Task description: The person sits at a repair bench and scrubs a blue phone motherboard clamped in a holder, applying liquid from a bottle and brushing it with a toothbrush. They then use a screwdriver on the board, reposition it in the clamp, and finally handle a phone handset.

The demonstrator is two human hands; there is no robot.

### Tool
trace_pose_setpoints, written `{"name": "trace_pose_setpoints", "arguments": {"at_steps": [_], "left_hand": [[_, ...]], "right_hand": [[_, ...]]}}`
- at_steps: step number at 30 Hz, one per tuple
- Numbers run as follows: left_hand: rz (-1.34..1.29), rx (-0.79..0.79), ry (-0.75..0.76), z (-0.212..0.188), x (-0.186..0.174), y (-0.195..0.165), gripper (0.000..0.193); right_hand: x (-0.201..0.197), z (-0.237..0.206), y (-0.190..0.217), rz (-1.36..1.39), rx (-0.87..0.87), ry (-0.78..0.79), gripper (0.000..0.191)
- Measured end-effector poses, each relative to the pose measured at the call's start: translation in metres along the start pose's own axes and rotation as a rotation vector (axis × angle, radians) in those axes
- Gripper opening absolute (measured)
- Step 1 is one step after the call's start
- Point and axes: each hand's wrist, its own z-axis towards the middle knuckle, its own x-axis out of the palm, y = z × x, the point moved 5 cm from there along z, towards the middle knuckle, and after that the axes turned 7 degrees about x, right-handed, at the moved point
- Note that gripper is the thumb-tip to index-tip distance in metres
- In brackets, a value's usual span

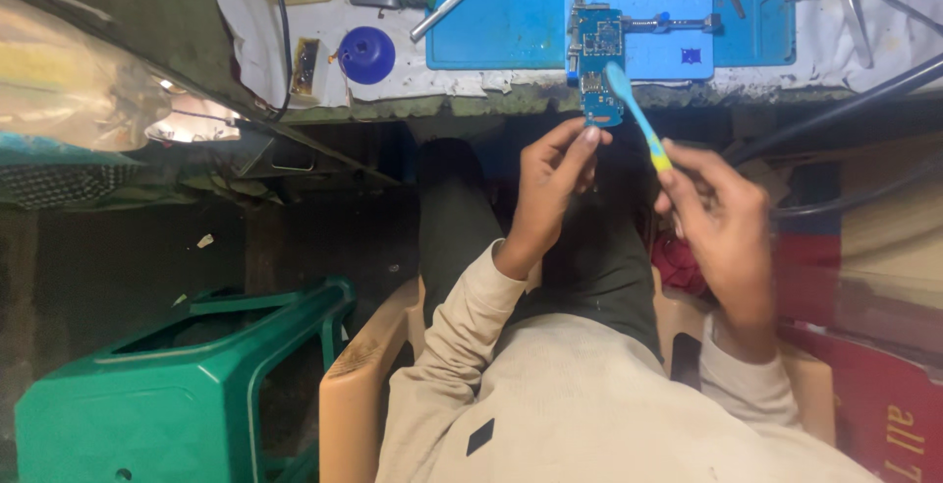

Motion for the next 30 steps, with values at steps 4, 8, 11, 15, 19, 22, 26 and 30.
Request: {"name": "trace_pose_setpoints", "arguments": {"at_steps": [4, 8, 11, 15, 19, 22, 26, 30], "left_hand": [[0.126, 0.029, -0.057, 0.002, 0.000, -0.003, 0.024], [0.249, 0.094, -0.043, 0.000, 0.002, -0.011, 0.025], [0.316, 0.141, -0.035, 0.004, 0.007, -0.013, 0.026], [0.325, 0.146, -0.047, 0.004, 0.010, -0.015, 0.026], [0.357, 0.176, -0.043, 0.001, 0.012, -0.021, 0.026], [0.425, 0.223, -0.041, 0.005, 0.012, -0.026, 0.026], [0.412, 0.201, -0.044, 0.003, 0.015, -0.027, 0.026], [0.409, 0.189, -0.053, 0.004, 0.018, -0.030, 0.027]], "right_hand": [[0.000, -0.007, 0.007, 0.002, 0.039, 0.010, 0.031], [-0.003, -0.023, 0.016, -0.090, 0.128, -0.024, 0.033], [0.004, -0.005, 0.029, -0.097, 0.016, -0.069, 0.031], [0.009, 0.012, 0.033, -0.074, -0.073, -0.049, 0.028], [0.004, -0.012, 0.030, -0.209, -0.041, -0.096, 0.032], [0.005, -0.007, 0.039, -0.286, -0.110, -0.155, 0.031], [0.011, 0.024, 0.052, -0.307, -0.220, -0.123, 0.029], [0.005, 0.028, 0.053, -0.287, -0.193, -0.059, 0.032]]}}
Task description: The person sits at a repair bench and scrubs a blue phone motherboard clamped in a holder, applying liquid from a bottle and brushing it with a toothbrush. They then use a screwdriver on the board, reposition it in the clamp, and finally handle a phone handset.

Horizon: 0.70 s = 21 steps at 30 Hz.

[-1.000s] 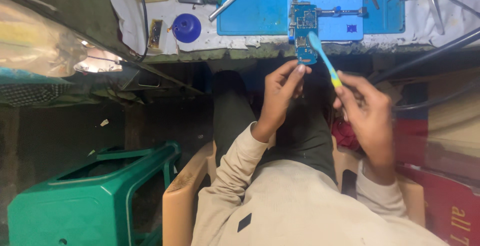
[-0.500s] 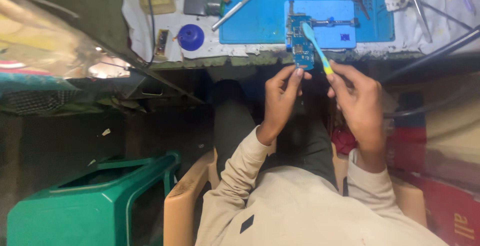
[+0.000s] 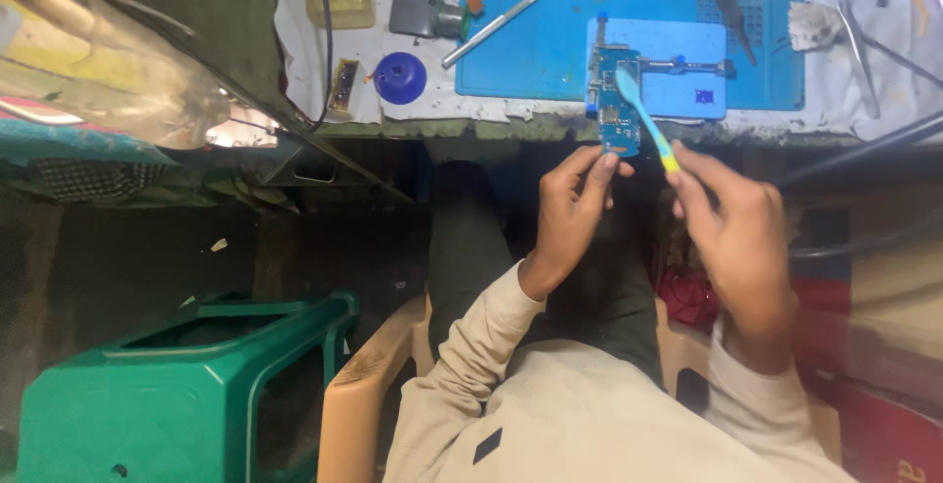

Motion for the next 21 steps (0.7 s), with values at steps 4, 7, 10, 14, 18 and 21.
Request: {"name": "trace_pose_setpoints", "arguments": {"at_steps": [4, 7, 10, 14, 18, 21], "left_hand": [[0.021, -0.022, 0.014, 0.000, -0.001, -0.003, 0.027], [0.020, -0.028, 0.026, -0.002, -0.001, -0.003, 0.027], [-0.005, -0.038, 0.029, -0.002, -0.002, -0.002, 0.027], [0.020, -0.029, 0.032, -0.001, -0.003, -0.001, 0.028], [-0.044, -0.077, 0.050, -0.002, -0.002, 0.006, 0.029], [-0.090, -0.063, 0.055, -0.001, -0.001, 0.008, 0.028]], "right_hand": [[-0.004, 0.003, 0.012, -0.187, -0.067, -0.019, 0.029], [-0.001, 0.012, 0.025, -0.219, -0.074, -0.001, 0.026], [-0.002, 0.007, 0.030, -0.235, 0.014, 0.022, 0.027], [-0.002, 0.012, 0.033, -0.303, -0.124, -0.037, 0.023], [-0.002, 0.018, 0.022, -0.245, -0.197, 0.018, 0.024], [-0.006, 0.013, 0.015, -0.164, -0.111, 0.059, 0.027]]}}
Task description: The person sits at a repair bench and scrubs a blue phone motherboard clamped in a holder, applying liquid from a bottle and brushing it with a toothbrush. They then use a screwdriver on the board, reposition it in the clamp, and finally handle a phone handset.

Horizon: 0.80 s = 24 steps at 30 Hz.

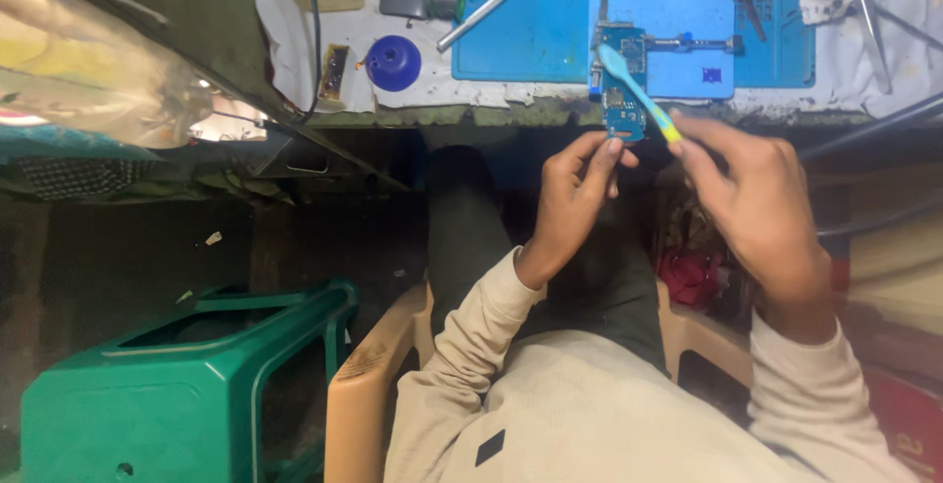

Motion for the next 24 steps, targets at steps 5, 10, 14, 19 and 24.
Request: {"name": "trace_pose_setpoints", "arguments": {"at_steps": [5, 10, 14, 19, 24], "left_hand": [[0.020, -0.030, 0.029, -0.002, -0.003, 0.002, 0.029], [-0.096, -0.053, -0.014, -0.004, 0.002, 0.009, 0.029], [-0.113, -0.103, -0.023, -0.005, 0.004, 0.018, 0.030], [-0.111, -0.060, 0.000, -0.005, 0.000, 0.019, 0.032], [-0.124, -0.091, 0.019, -0.004, 0.000, 0.020, 0.033]], "right_hand": [[0.003, 0.010, 0.010, -0.020, 0.032, -0.015, 0.027], [0.002, 0.002, 0.010, -0.024, 0.080, -0.021, 0.028], [0.005, 0.009, 0.005, -0.045, 0.042, -0.051, 0.027], [0.004, -0.001, -0.003, 0.024, 0.052, -0.018, 0.028], [0.003, -0.010, -0.011, 0.116, 0.093, -0.031, 0.027]]}}
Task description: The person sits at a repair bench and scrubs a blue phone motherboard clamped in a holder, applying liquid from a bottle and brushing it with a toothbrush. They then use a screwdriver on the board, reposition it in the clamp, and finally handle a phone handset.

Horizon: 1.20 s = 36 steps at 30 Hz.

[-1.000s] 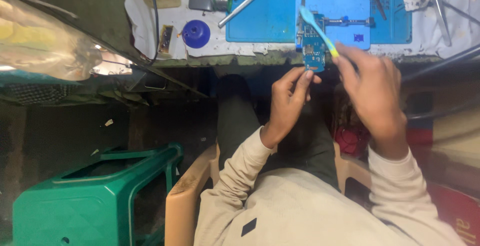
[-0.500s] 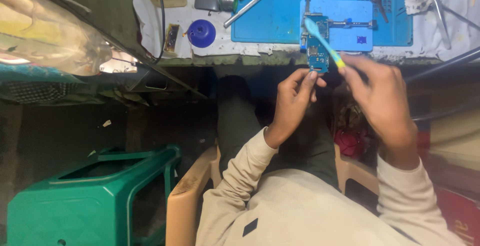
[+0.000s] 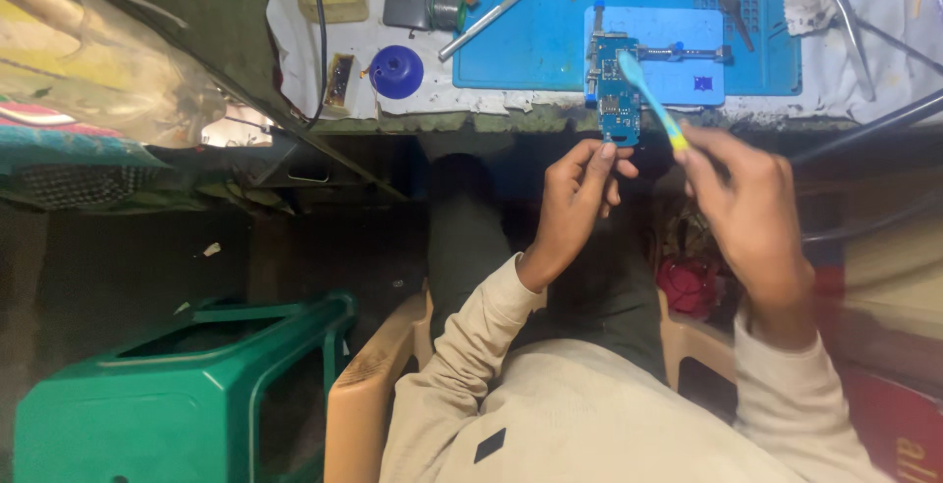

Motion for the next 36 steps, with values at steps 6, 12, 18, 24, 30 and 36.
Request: {"name": "trace_pose_setpoints", "arguments": {"at_steps": [6, 12, 18, 24, 30, 36], "left_hand": [[0.021, 0.042, 0.005, 0.000, 0.002, -0.003, 0.035], [0.030, 0.069, 0.018, -0.001, 0.005, -0.005, 0.035], [0.002, 0.067, 0.003, -0.002, 0.005, 0.000, 0.033], [0.045, 0.069, 0.023, 0.001, 0.004, -0.001, 0.034], [0.005, 0.044, 0.041, 0.002, 0.005, -0.002, 0.032], [0.007, 0.045, 0.053, 0.001, 0.002, -0.001, 0.034]], "right_hand": [[0.005, 0.001, -0.007, 0.039, -0.004, 0.018, 0.028], [0.000, 0.003, -0.016, -0.041, -0.088, -0.019, 0.026], [0.004, -0.004, -0.023, 0.127, 0.059, 0.065, 0.030], [0.013, 0.014, -0.023, 0.335, 0.099, 0.115, 0.027], [0.014, -0.005, -0.044, 0.331, 0.271, 0.173, 0.031], [0.022, 0.021, -0.037, 0.318, 0.000, 0.123, 0.023]]}}
